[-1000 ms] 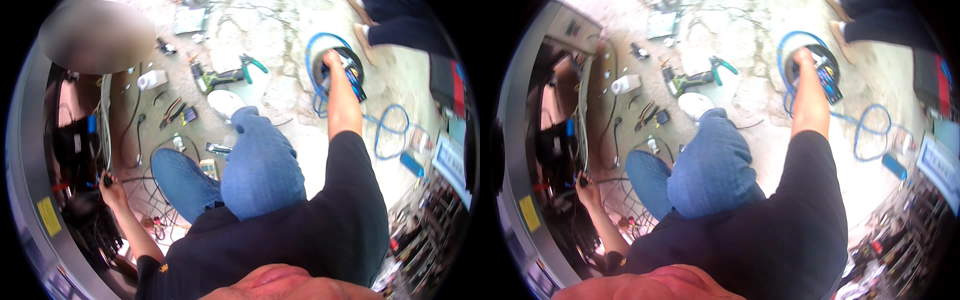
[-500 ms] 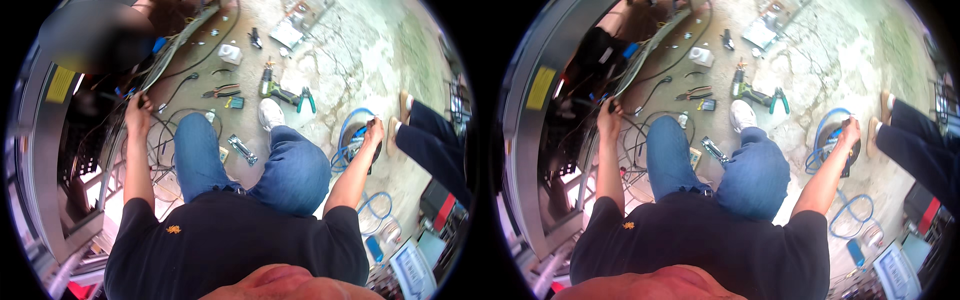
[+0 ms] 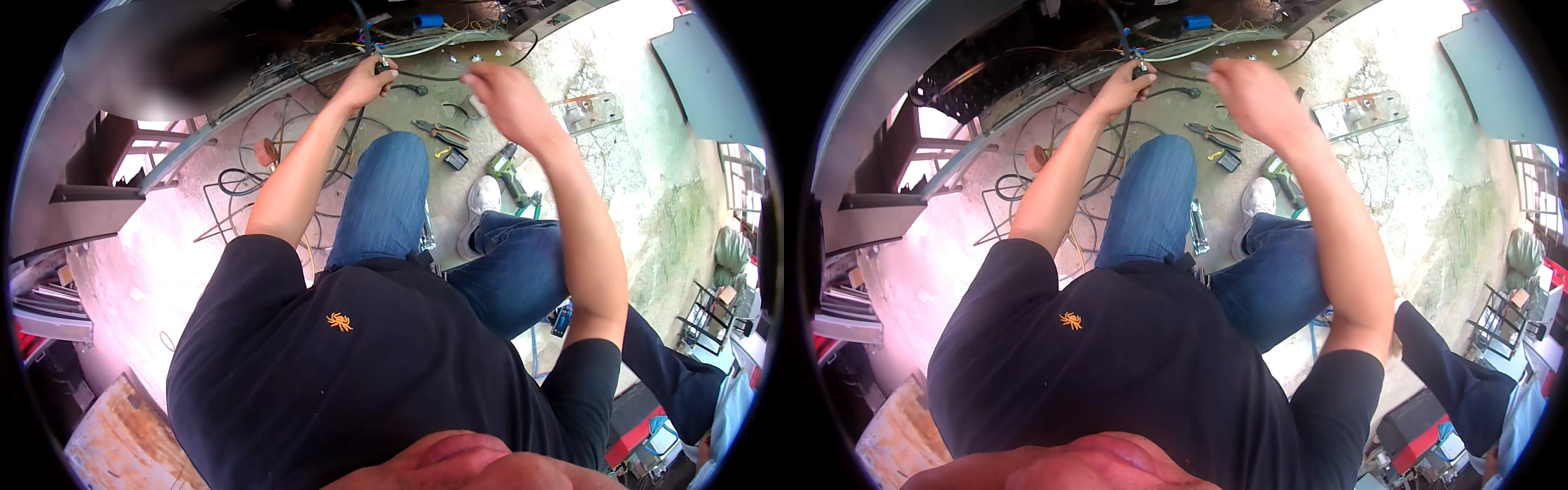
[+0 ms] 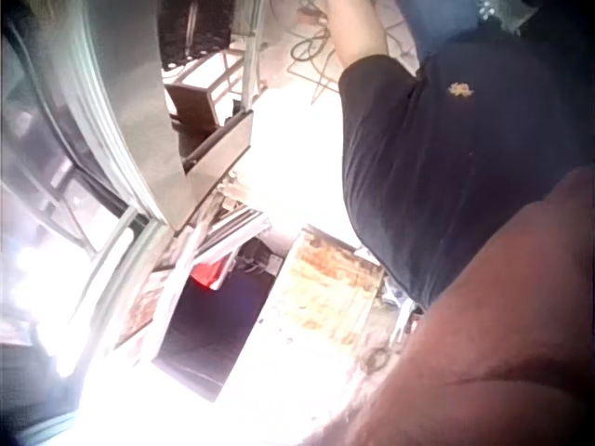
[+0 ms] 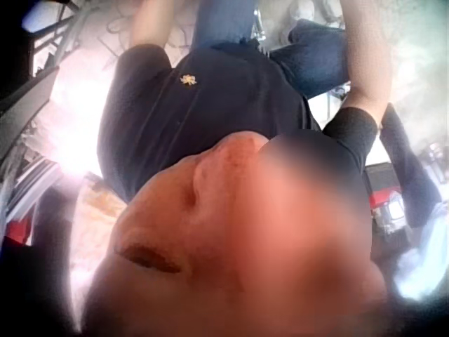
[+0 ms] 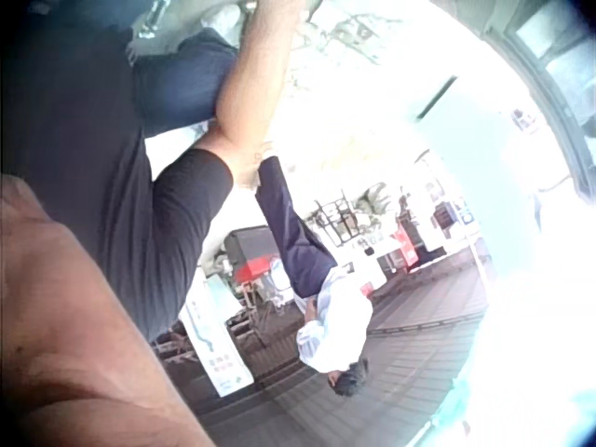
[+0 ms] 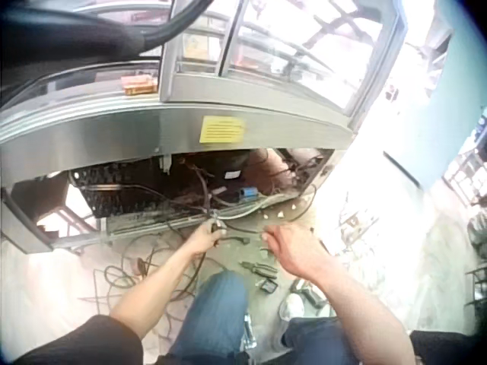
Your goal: The person works on the internal wiring of an appliance, using pliers to strip or crimp wires and connecting them to components by hand while sitting on the floor.
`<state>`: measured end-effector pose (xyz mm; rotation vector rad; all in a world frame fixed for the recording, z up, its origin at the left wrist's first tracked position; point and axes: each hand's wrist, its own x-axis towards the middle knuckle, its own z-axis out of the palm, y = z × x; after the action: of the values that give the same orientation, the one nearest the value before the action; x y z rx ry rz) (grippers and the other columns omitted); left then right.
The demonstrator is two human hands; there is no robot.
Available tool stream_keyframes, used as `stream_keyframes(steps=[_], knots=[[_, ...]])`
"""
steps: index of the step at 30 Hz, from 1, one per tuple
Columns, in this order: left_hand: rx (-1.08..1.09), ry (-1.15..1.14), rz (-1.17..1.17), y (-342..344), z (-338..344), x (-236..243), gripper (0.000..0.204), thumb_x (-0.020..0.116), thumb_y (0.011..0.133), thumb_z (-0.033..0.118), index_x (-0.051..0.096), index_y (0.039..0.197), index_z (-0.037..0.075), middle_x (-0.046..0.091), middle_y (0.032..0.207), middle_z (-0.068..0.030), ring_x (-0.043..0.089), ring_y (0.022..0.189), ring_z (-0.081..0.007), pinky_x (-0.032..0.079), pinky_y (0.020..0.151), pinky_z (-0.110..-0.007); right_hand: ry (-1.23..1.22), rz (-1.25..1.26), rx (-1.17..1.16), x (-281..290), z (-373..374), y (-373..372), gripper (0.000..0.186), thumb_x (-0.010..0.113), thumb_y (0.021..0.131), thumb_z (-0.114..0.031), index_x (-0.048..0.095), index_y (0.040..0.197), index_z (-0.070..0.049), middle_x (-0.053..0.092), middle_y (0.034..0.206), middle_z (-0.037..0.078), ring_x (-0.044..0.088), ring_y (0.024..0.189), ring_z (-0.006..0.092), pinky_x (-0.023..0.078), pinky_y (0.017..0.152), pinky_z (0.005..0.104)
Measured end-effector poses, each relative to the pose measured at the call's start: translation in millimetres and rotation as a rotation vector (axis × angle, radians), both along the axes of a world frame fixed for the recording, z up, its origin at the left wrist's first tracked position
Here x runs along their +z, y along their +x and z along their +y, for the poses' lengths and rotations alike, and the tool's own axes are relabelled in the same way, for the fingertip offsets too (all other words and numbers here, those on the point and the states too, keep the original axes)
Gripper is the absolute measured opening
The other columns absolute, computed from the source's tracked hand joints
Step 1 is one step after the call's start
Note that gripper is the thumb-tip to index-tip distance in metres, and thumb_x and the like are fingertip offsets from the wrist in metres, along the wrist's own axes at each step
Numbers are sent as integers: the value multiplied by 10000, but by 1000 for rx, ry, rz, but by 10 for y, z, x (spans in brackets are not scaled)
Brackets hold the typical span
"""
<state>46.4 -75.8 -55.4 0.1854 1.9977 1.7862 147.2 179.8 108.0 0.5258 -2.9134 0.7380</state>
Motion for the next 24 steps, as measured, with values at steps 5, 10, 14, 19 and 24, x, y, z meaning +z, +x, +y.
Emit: stream_keyframes(steps=[5, 10, 14, 19, 24], knots=[[-68, -20, 67, 7, -82, -79, 224, 654, 995, 140, 600, 1168, 8, 576, 827, 1, 543, 717, -87, 481, 640, -266, 275, 60, 104, -779, -535, -382, 234, 542, 995, -234, 696, 981, -60, 724, 960, 164, 702, 926, 370, 561, 813, 486], [-135, -86, 115, 25, -157, -18, 236, 651, 991, 143, 602, 1175, 4, 576, 800, -11, 537, 686, -90, 469, 620, -277, 419, 99, 104, -1092, -667, -568, 193, 540, 948, -176, 710, 952, -85, 724, 944, 147, 721, 881, 349, 576, 778, 478], [-175, -180, 152, 23, -177, 65, 263, 655, 974, 153, 601, 1189, 12, 577, 771, -17, 538, 666, -99, 473, 615, -289, 423, 140, 133, -1145, -764, -640, 198, 544, 943, -168, 721, 954, -82, 725, 940, 145, 725, 864, 340, 577, 769, 477], [-176, -246, 162, 15, -163, 78, 298, 664, 959, 172, 597, 1210, 28, 601, 788, -32, 561, 678, -113, 484, 617, -303, 435, 179, 168, -1089, -827, -661, 264, 535, 998, -208, 733, 905, -61, 725, 926, 148, 724, 860, 341, 579, 772, 469], [-188, -285, 185, -13, -153, 82, 305, 665, 962, 202, 599, 1202, 26, 607, 798, -27, 565, 671, -108, 486, 608, -308, 427, 197, 193, -1098, -834, -675, 280, 538, 1001, -214, 734, 871, -60, 730, 923, 156, 727, 853, 347, 582, 766, 463]])
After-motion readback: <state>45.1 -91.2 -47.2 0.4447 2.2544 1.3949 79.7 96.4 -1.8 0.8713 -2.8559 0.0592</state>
